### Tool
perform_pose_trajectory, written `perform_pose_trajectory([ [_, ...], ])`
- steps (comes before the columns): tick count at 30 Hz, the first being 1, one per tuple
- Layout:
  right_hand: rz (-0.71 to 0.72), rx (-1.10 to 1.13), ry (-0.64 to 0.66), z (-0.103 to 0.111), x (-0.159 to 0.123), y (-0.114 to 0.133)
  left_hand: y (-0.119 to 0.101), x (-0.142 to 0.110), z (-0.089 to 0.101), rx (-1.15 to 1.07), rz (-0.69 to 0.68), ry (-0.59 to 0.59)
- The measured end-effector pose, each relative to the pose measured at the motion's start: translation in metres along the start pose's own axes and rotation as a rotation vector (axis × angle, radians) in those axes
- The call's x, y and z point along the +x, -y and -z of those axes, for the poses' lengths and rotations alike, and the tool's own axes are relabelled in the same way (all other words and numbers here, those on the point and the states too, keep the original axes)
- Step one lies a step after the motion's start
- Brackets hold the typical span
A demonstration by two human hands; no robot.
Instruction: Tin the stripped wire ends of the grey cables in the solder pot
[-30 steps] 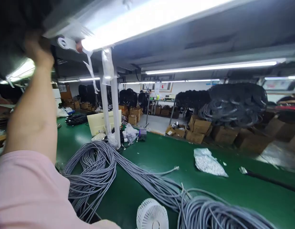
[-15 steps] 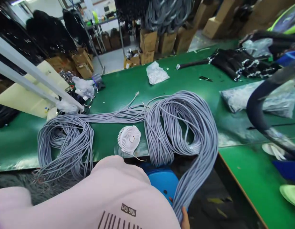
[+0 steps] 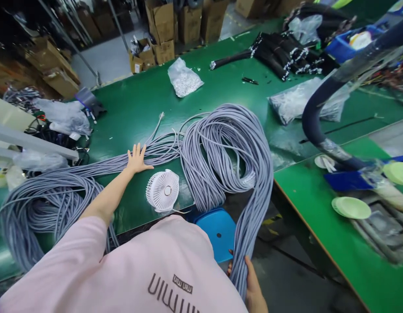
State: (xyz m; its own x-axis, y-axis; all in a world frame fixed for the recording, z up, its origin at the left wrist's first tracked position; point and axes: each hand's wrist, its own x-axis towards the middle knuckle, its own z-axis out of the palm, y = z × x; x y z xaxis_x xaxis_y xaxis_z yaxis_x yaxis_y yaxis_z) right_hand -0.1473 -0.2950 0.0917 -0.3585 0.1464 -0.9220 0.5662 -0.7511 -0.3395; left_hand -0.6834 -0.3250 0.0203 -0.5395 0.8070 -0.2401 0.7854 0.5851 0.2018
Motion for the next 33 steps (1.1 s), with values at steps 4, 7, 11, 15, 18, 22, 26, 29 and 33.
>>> perform_pose_trajectory([
  [4, -0.02, 0.213, -0.333, 0.005, 0.018, -0.016, 0.012, 0.021, -0.009, -0.102, 0.002, 0.016],
  [7, -0.014, 0.249, -0.35, 0.006, 0.026, -0.023, 0.015, 0.02, -0.014, -0.154, 0.005, -0.05],
  [11, 0.047, 0.286, -0.372, 0.011, 0.031, -0.028, 0.014, 0.018, -0.019, -0.163, -0.018, -0.086],
  [15, 0.047, 0.336, -0.33, 0.016, 0.028, -0.03, 0.014, 0.009, -0.003, -0.263, -0.029, -0.144],
  [18, 0.061, 0.385, -0.259, 0.022, 0.025, -0.033, 0.0, -0.017, 0.03, -0.49, 0.001, -0.463],
  [22, 0.083, 0.454, -0.227, 0.04, 0.022, -0.044, -0.058, -0.079, 0.075, -0.938, -0.059, -0.877],
  [26, 0.097, 0.486, -0.144, 0.066, 0.016, -0.059, -0.151, -0.14, 0.067, -1.248, -0.002, -0.733],
  [29, 0.1, 0.503, -0.068, 0.086, 0.008, -0.068, -0.218, -0.177, 0.021, -1.544, 0.163, -0.06],
  [33, 0.114, 0.537, 0.026, 0.117, 0.003, -0.079, -0.273, -0.217, -0.057, -1.705, 0.616, 0.52],
])
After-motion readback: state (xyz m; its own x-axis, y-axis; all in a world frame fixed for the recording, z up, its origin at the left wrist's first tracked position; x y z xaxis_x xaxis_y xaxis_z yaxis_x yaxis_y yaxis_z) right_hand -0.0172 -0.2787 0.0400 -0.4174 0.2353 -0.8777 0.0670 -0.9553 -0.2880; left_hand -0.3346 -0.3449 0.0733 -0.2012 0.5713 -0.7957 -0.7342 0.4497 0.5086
